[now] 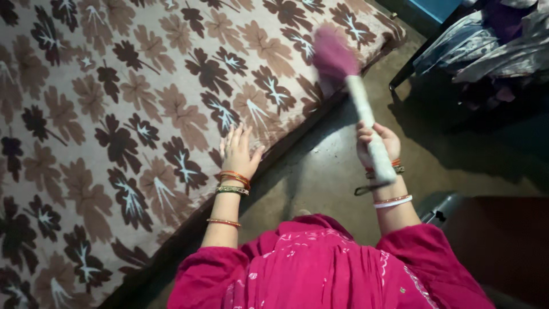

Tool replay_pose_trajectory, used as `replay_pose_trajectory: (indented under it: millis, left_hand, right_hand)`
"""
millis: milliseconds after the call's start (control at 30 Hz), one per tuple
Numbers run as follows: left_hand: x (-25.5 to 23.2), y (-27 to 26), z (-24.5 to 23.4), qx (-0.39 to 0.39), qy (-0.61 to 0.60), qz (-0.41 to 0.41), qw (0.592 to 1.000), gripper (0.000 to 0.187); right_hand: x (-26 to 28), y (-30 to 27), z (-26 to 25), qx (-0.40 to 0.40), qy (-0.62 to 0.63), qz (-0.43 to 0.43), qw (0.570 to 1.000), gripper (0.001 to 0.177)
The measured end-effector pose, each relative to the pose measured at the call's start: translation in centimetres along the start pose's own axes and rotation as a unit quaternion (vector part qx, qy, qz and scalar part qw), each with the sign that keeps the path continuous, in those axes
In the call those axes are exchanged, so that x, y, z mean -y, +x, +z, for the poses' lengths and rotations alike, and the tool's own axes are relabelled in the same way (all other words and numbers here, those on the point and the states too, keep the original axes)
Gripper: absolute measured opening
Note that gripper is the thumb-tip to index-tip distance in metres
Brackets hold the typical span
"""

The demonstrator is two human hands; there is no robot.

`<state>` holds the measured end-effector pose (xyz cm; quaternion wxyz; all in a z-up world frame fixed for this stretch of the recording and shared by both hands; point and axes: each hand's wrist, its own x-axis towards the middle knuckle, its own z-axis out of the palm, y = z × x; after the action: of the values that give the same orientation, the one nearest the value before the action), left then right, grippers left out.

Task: The person uses a long-handled duster to clean a bed covered with a floral-patterned sheet. They systematically sweep the duster across the surface of the bed, moving from one side to the other and along the edges.

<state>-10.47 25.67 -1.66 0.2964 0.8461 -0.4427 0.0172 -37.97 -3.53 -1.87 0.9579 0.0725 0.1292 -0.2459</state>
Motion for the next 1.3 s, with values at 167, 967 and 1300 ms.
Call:
replay_pose_trajectory:
  millis: [167, 967, 1300]
  left_hand:
    - [4.6, -4.6, -4.1, -0.01, 0.025, 0.002, 1.0, 0.066]
    - [13.7, -20.4, -12.0, -0.027, -0.024, -0.025, 0.999, 0.058]
    - [9.9, -23.1, -12.6, -0.032, -0.022, -0.037, 0.999, 0.057]
  right_hand:
    - [-7.3, -0.7, -0.5, -0.06, -0.198, -0.216, 0.954, 0.025]
    - [-33.8, -12.4, -6.2, 0.016, -0.043, 0.194, 0.98, 0.051]
    - [-23.9, -16.9, -6.0, -0.039, -0.252, -0.121, 0.959, 0.031]
